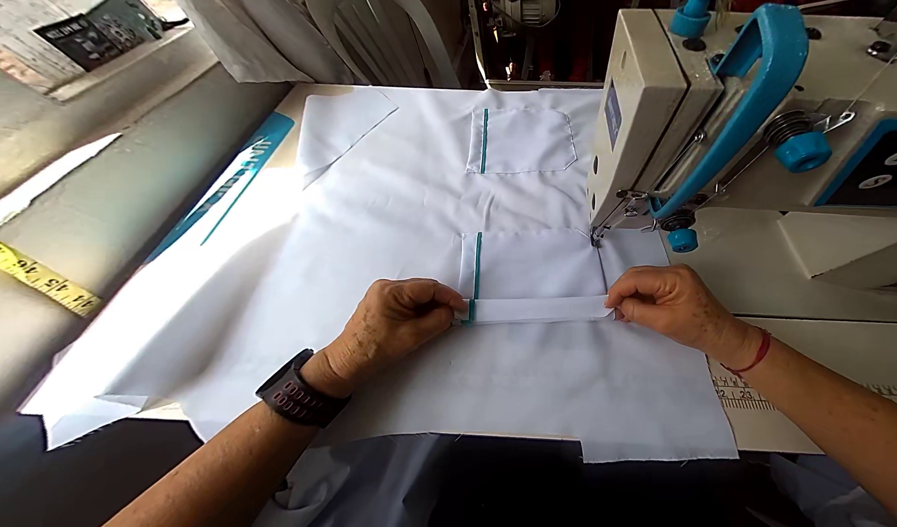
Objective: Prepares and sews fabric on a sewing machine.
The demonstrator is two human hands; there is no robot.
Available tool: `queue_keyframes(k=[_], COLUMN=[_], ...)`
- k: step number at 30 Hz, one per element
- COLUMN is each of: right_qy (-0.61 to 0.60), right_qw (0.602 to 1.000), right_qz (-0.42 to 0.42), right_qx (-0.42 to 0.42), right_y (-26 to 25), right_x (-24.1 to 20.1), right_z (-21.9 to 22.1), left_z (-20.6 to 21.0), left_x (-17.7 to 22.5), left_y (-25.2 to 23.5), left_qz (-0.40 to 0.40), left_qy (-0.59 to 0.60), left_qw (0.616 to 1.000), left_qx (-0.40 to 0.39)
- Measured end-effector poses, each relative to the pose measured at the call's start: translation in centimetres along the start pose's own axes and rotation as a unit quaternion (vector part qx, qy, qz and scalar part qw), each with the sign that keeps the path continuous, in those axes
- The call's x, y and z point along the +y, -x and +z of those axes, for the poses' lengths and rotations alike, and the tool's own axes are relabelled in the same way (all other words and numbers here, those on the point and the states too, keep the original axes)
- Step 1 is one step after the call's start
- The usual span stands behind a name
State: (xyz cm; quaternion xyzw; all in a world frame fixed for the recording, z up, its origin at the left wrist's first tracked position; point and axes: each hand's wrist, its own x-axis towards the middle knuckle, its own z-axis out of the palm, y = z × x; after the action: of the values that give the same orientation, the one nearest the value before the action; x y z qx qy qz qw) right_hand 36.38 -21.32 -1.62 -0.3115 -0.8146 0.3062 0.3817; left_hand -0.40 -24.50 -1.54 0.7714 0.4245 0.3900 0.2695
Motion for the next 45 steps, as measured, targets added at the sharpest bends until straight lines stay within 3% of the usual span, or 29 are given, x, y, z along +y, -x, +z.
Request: queue_keyframes(k=[3, 10, 12, 15, 17, 23, 29, 34, 45], right_qy=[0.072, 0.074, 0.108, 0.192, 0.223, 0.259, 0.287, 0.242, 0.23], right_qw=[0.997, 0.995, 0.993, 0.966, 0.951, 0.939, 0.936, 0.957, 0.958], right_qz=[-0.03, 0.029, -0.021, -0.171, -0.212, -0.22, -0.205, -0.156, -0.161], right_qx=[-0.007, 0.055, 0.048, 0.003, -0.032, -0.044, 0.015, 0.042, 0.058], right_y=[0.2, 0.9, 1.5, 2.5, 3.0, 3.2, 3.2, 2.9, 3.0], right_x=[0.1, -0.6, -0.4, 0.0, -0.2, -0.5, -0.9, -0.8, -0.9], right_z=[0.1, 1.8, 1.9, 1.7, 1.6, 1.5, 2.4, 2.4, 2.5], left_z=[-0.6, -0.4, -0.6, -1.3, -2.0, -1.8, 0.9, 0.9, 0.2], left_x=[0.5, 1.3, 0.9, 0.1, 0.1, 0.4, 2.5, 3.0, 3.9], left_y=[-0.1, -0.6, -0.2, 0.6, 1.2, 2.9, 1.9, -0.7, -1.4], left_qz=[-0.004, -0.045, 0.018, 0.21, 0.244, 0.191, 0.248, 0.251, 0.242], left_qy=[-0.034, -0.002, -0.022, -0.126, -0.165, -0.164, -0.326, -0.341, -0.356], left_qw=[0.999, 0.998, 0.997, 0.962, 0.943, 0.957, 0.91, 0.899, 0.891], left_qx=[-0.039, -0.052, -0.072, -0.123, -0.155, -0.145, -0.068, -0.109, -0.144])
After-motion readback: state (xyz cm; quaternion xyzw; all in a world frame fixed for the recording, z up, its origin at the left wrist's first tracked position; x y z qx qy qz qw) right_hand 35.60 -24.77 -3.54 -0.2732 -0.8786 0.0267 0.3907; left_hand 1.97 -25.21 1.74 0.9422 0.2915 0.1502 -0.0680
